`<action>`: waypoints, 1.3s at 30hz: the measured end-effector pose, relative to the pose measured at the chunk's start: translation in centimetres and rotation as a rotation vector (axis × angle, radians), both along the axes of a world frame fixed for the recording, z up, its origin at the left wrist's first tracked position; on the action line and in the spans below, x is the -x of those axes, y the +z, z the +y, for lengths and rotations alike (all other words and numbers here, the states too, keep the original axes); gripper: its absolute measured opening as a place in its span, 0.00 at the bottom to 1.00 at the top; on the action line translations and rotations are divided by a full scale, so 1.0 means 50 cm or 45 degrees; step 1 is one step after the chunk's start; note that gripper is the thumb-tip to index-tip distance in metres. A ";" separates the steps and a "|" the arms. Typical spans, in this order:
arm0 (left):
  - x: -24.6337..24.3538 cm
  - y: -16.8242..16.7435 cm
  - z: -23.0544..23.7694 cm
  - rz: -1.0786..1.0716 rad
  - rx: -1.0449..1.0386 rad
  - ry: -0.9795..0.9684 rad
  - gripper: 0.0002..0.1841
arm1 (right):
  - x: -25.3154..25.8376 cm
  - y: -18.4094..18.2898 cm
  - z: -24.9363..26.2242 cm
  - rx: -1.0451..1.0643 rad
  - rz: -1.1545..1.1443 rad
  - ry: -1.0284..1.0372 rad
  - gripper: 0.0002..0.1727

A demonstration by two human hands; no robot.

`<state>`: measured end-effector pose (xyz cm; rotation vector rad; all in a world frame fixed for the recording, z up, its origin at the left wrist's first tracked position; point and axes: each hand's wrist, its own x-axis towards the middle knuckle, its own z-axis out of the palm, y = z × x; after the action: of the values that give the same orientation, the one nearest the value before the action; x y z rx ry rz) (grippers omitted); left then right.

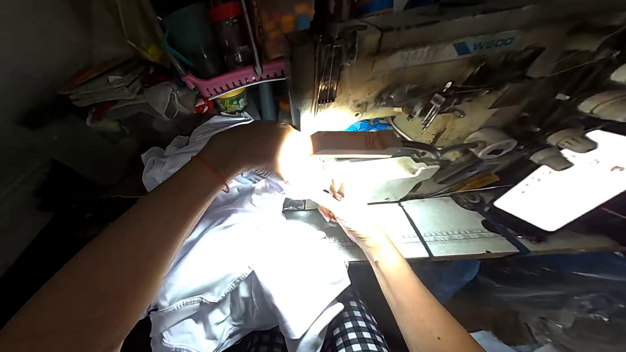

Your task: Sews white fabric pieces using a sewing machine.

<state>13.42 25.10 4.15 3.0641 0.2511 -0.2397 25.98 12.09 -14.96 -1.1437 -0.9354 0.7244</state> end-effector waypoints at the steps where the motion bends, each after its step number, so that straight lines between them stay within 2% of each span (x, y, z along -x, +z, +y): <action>1: 0.000 -0.009 0.011 -0.014 -0.070 0.043 0.12 | 0.000 0.001 -0.001 0.004 -0.003 0.002 0.06; 3: -0.003 -0.021 0.029 -0.011 -0.141 0.096 0.10 | -0.001 -0.001 -0.004 -0.016 -0.002 0.019 0.06; 4: -0.001 -0.020 0.031 -0.005 -0.085 0.094 0.10 | -0.002 -0.003 -0.008 -0.020 -0.010 0.023 0.06; 7: 0.014 -0.027 0.035 -0.098 0.260 -0.100 0.14 | 0.003 -0.003 -0.016 0.034 -0.020 -0.020 0.06; 10: 0.027 -0.061 0.062 -0.203 0.521 -0.177 0.10 | 0.013 -0.006 -0.024 0.145 -0.011 -0.135 0.04; 14: 0.037 -0.126 0.116 -0.158 0.463 0.074 0.21 | 0.012 -0.013 -0.021 0.142 -0.047 -0.200 0.05; 17: 0.034 -0.135 0.121 -0.202 0.476 -0.014 0.13 | 0.008 -0.012 -0.017 0.126 -0.109 -0.203 0.06; 19: 0.025 -0.122 0.105 -0.194 0.443 0.030 0.06 | 0.008 -0.012 -0.014 0.138 -0.152 -0.224 0.06; 21: 0.014 -0.117 0.094 -0.245 0.382 0.078 0.06 | 0.012 -0.013 -0.013 0.167 -0.204 -0.252 0.05; 22: 0.006 -0.123 0.090 -0.300 0.364 0.147 0.06 | 0.017 -0.013 -0.015 0.195 -0.245 -0.268 0.06; 25: -0.020 -0.162 0.073 -0.430 0.351 0.326 0.19 | 0.043 -0.006 -0.022 0.265 -0.436 -0.342 0.13; 29: -0.036 -0.168 -0.006 -0.462 0.281 0.496 0.18 | 0.071 -0.002 -0.031 0.195 -0.574 -0.339 0.15; 33: -0.076 -0.197 0.047 -0.471 0.170 0.612 0.20 | 0.066 0.012 -0.051 0.191 -0.575 -0.280 0.18; 35: -0.073 -0.219 0.101 -0.587 0.209 0.722 0.15 | 0.052 0.011 -0.073 0.307 -0.665 -0.338 0.19; 37: -0.057 -0.241 0.164 -0.690 -0.002 0.717 0.12 | 0.032 0.010 -0.098 0.486 -0.786 -0.360 0.28; 38: -0.043 -0.239 0.175 -0.736 0.006 0.704 0.12 | 0.024 0.009 -0.106 0.508 -0.878 -0.395 0.31; 39: -0.026 -0.228 0.174 -0.759 0.059 0.692 0.12 | 0.020 0.008 -0.110 0.473 -1.000 -0.461 0.29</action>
<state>14.70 33.77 -7.27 2.7117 0.9714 0.6598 25.00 6.57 -14.55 -1.9374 -1.2120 0.1279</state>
